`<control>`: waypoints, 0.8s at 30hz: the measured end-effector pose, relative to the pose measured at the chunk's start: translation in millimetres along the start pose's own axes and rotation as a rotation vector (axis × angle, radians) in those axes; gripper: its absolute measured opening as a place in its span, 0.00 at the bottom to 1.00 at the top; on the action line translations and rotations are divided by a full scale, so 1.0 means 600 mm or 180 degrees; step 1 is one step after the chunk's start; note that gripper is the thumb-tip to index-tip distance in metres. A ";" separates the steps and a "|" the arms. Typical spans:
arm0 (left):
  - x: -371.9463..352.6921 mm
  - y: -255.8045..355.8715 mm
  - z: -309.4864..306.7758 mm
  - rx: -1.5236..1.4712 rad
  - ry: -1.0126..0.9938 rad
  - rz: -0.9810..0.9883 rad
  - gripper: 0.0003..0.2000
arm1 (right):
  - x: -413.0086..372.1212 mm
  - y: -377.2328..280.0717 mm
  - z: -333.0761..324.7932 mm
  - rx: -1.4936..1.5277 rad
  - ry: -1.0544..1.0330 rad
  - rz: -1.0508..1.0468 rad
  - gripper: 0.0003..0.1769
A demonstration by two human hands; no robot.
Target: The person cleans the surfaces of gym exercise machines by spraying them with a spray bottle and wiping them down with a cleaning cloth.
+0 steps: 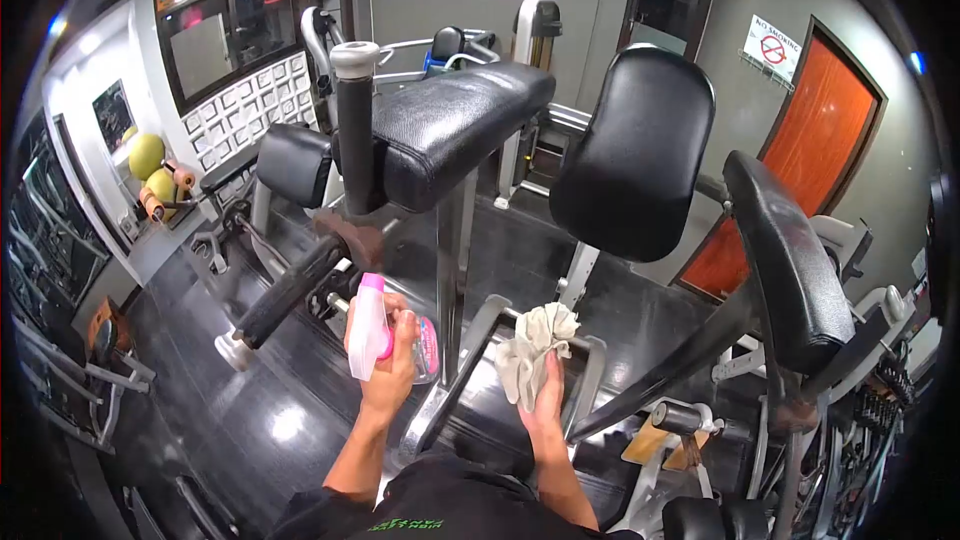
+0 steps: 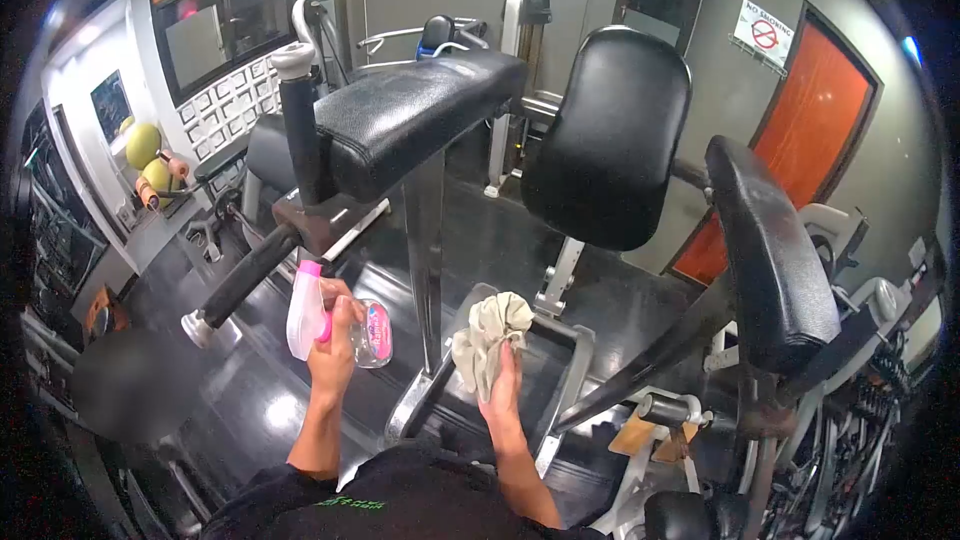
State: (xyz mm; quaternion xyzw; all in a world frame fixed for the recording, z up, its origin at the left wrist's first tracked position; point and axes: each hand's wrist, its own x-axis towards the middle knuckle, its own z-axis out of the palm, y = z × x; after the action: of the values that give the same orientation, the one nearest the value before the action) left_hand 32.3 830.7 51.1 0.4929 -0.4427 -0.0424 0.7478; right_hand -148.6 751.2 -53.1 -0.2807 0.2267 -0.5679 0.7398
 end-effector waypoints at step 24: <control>0.039 -0.005 0.055 -0.0504 -0.0443 -0.0280 0.09 | 0.205 0.003 0.145 -0.0978 -0.0161 -0.1383 0.31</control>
State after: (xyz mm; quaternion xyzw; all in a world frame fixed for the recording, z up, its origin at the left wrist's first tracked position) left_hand 24.4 794.7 67.3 0.4471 -0.4668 -0.1442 0.7493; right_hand -59.5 646.5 7.9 -0.4459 0.2261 -0.6651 0.5547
